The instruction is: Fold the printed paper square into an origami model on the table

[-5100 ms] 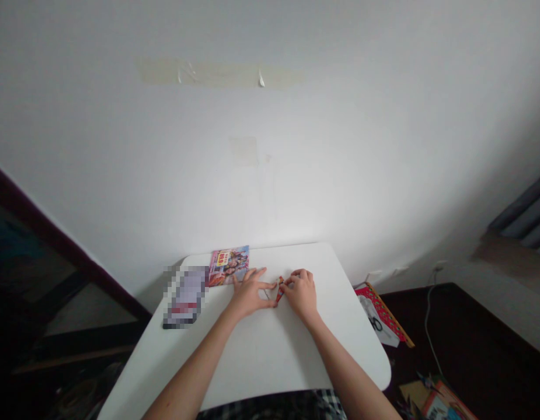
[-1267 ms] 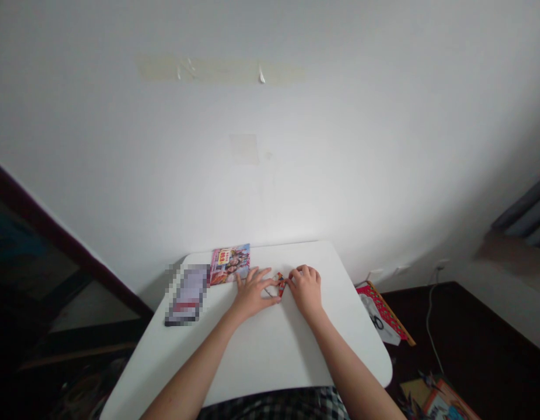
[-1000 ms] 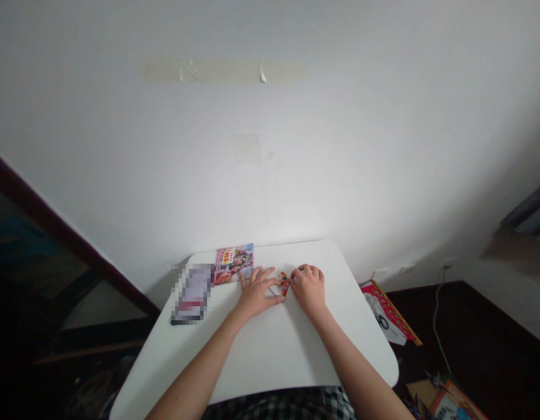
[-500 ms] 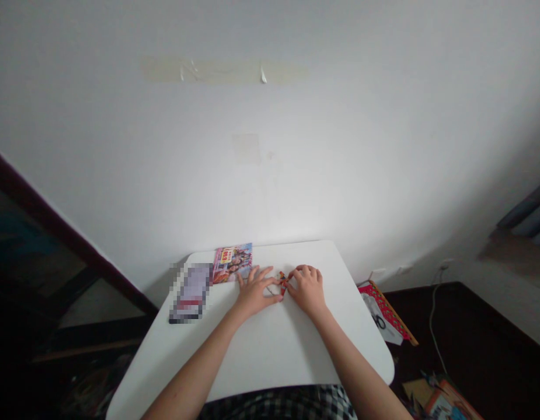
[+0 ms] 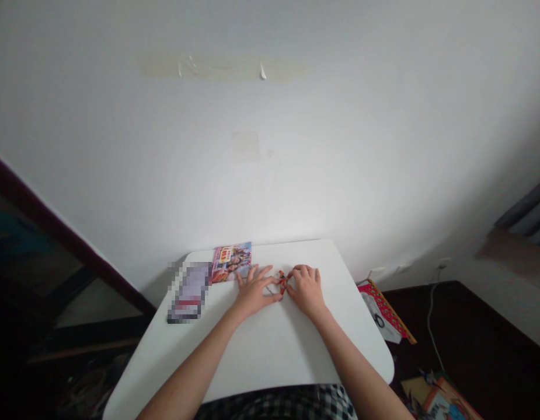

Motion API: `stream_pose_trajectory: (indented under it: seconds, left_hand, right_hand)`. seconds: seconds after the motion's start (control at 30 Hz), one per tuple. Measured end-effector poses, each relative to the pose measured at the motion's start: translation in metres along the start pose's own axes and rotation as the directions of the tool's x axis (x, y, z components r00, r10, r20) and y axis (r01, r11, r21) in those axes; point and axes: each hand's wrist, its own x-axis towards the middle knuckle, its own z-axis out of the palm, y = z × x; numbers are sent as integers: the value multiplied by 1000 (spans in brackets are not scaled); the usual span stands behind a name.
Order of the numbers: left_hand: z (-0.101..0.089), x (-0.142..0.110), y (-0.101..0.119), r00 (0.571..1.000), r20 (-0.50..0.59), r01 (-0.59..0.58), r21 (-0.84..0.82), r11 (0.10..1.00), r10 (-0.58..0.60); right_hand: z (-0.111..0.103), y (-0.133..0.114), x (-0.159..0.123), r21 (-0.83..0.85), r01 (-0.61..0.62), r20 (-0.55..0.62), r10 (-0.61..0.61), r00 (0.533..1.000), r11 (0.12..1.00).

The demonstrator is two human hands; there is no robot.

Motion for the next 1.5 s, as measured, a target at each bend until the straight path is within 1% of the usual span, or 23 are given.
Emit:
stream_pose_trajectory:
  seconds: [0.27, 0.6, 1.27, 1.5]
  left_hand:
    - [-6, 1, -7, 999, 46, -7, -10, 1000, 7]
    - [-5, 0, -5, 1000, 23, 18, 10, 1000, -18]
    - [-5, 0, -5, 999, 40, 35, 27, 999, -36]
    - [-7, 0, -3, 998, 42, 45, 34, 998, -46]
  right_hand:
    - [2, -1, -2, 12, -10, -2, 10, 1000, 1000]
    - [1, -2, -3, -14, 2, 29, -1, 1000, 1000]
    - [-1, -4, -9, -23, 33, 67, -32, 997, 999]
    - [2, -3, -11, -44, 47, 68, -44, 997, 998]
